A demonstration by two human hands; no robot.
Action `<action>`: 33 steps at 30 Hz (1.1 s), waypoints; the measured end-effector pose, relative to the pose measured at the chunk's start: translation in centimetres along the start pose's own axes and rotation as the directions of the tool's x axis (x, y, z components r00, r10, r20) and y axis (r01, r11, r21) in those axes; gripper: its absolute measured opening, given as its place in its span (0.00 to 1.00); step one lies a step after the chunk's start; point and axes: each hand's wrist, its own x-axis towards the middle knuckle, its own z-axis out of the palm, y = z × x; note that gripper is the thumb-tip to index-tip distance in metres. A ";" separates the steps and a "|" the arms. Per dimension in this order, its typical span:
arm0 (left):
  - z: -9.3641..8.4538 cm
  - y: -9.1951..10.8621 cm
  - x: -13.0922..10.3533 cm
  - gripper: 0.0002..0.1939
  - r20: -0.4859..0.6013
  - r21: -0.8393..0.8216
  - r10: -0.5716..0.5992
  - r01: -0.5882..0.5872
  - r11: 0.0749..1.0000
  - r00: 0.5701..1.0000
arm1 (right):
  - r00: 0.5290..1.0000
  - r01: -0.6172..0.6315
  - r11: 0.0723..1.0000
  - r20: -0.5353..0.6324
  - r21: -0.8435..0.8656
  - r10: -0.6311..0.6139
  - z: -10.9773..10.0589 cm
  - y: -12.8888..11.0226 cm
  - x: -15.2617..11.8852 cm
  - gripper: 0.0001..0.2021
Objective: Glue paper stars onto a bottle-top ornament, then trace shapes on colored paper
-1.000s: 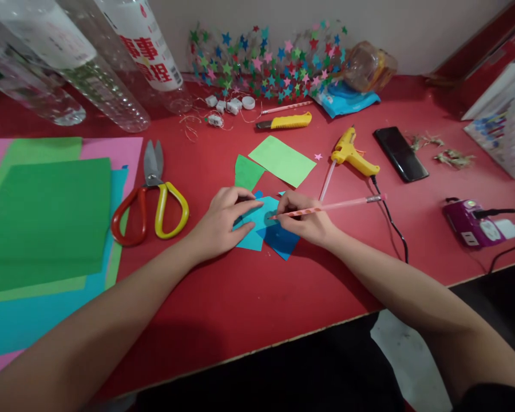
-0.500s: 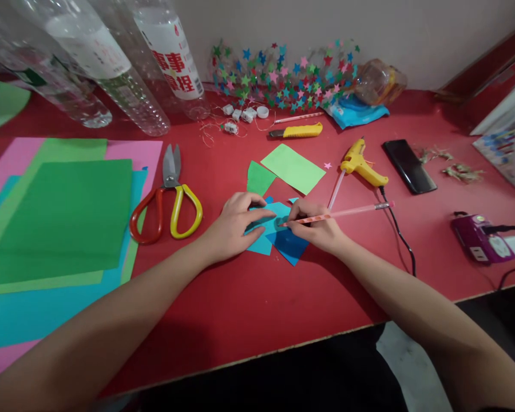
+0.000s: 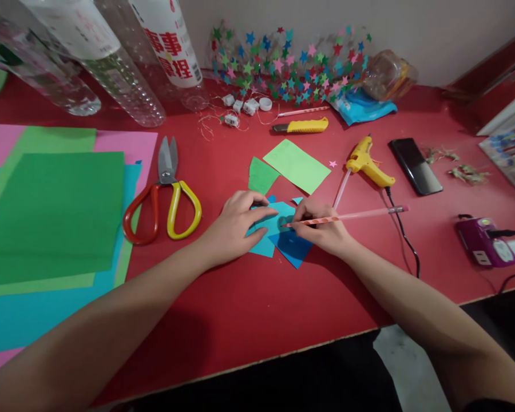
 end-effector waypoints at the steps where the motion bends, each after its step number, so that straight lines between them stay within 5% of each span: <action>1: 0.0 0.0 0.0 0.15 0.001 -0.004 -0.003 0.003 1.000 1.000 | 1.000 -0.005 1.000 0.003 -0.003 0.005 0.0 0.0 0.0 0.05; 24: 0.0 -0.2 -0.1 0.12 0.004 -0.009 0.004 -0.003 1.000 1.000 | 0.999 -0.011 1.000 0.032 0.028 0.011 0.0 0.0 -0.1 0.05; 33: -0.3 0.1 0.1 0.10 0.027 -0.032 -0.017 0.018 0.999 0.999 | 0.999 -0.025 0.998 -0.044 0.063 0.028 0.1 0.2 -0.2 0.05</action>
